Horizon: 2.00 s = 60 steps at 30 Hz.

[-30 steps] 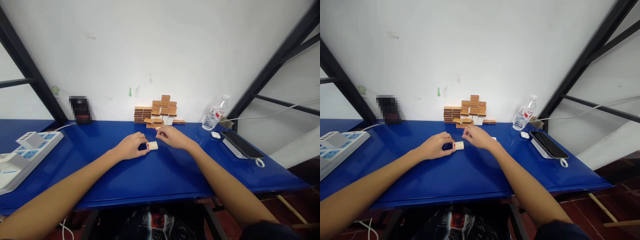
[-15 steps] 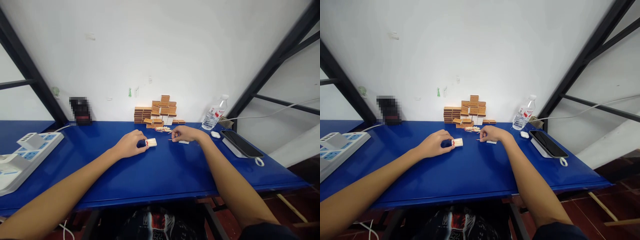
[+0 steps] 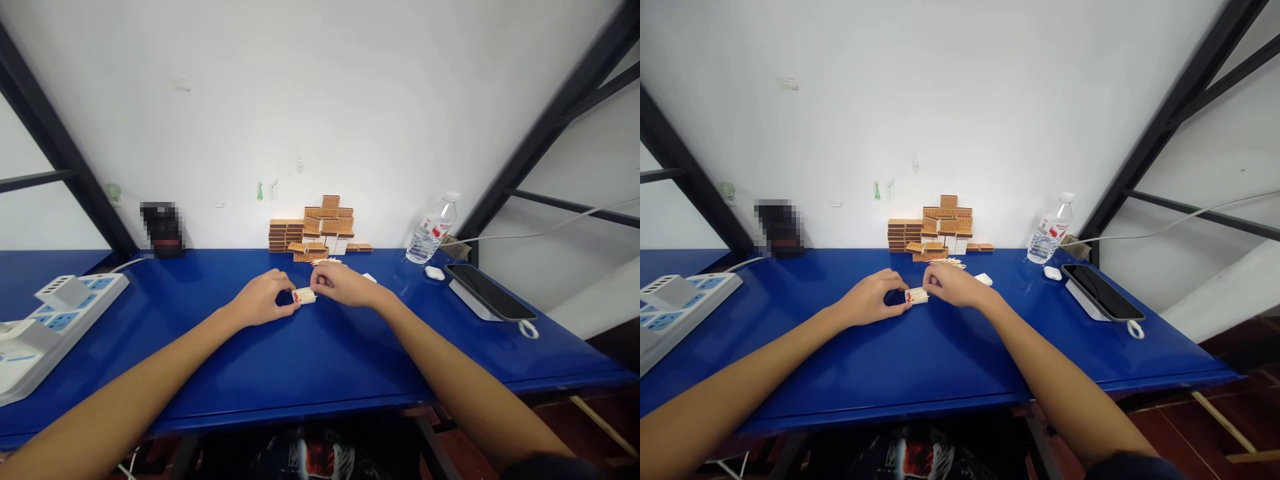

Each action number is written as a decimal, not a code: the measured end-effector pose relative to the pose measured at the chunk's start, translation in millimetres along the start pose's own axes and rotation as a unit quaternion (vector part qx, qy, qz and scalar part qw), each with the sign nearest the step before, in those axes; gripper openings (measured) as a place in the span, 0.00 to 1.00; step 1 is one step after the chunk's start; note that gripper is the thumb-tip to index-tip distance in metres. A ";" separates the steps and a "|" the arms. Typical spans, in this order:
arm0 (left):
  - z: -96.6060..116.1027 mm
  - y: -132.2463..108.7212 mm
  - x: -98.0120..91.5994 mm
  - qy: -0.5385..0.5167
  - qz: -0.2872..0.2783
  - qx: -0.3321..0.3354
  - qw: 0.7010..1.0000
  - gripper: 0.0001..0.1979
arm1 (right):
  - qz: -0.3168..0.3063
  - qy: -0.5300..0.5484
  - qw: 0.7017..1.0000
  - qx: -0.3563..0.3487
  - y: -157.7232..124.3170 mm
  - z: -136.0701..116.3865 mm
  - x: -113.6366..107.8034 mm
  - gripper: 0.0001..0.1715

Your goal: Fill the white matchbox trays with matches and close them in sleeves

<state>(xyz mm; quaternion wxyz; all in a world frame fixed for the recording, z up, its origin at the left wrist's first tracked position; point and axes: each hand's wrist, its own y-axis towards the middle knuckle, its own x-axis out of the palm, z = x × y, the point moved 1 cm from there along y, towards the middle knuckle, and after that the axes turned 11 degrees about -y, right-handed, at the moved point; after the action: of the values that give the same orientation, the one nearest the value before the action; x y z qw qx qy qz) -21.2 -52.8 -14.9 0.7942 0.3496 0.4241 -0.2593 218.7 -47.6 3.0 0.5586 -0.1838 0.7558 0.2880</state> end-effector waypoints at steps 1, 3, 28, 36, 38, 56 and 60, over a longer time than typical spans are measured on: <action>0.6 -0.2 -0.6 -0.002 0.004 0.005 1.000 0.13 | 0.020 -0.005 1.000 0.011 -0.7 7.5 -4.1 0.05; 2.8 -0.1 -2.3 -0.009 0.027 0.022 0.999 0.12 | 0.063 -0.030 0.997 0.044 -3.5 30.3 -13.9 0.06; 5.0 0.1 -1.4 -0.015 0.034 0.022 0.999 0.14 | -0.001 -0.118 0.987 0.105 -3.0 100.0 8.2 0.06; 3.2 0.8 -1.2 0.016 0.038 0.005 0.999 0.12 | 0.036 -0.054 0.995 0.080 -4.8 68.0 -11.4 0.09; 2.7 0.8 -0.3 0.014 0.034 -0.002 0.999 0.11 | 0.027 0.007 0.998 0.053 -3.1 48.6 -11.2 0.11; 2.8 1.3 -1.9 0.010 0.005 0.011 1.000 0.11 | 0.065 0.011 0.998 0.022 12.7 3.4 13.2 0.09; 9.4 -0.3 -2.6 -0.017 -0.019 0.011 1.000 0.11 | 0.026 0.006 0.992 0.126 48.2 2.4 18.4 0.19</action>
<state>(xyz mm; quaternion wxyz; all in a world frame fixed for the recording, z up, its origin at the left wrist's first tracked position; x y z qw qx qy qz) -18.1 -59.9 -9.1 0.7921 0.3459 0.4143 -0.2851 185.9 -8.4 -3.9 0.5650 -0.0939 0.7941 0.2033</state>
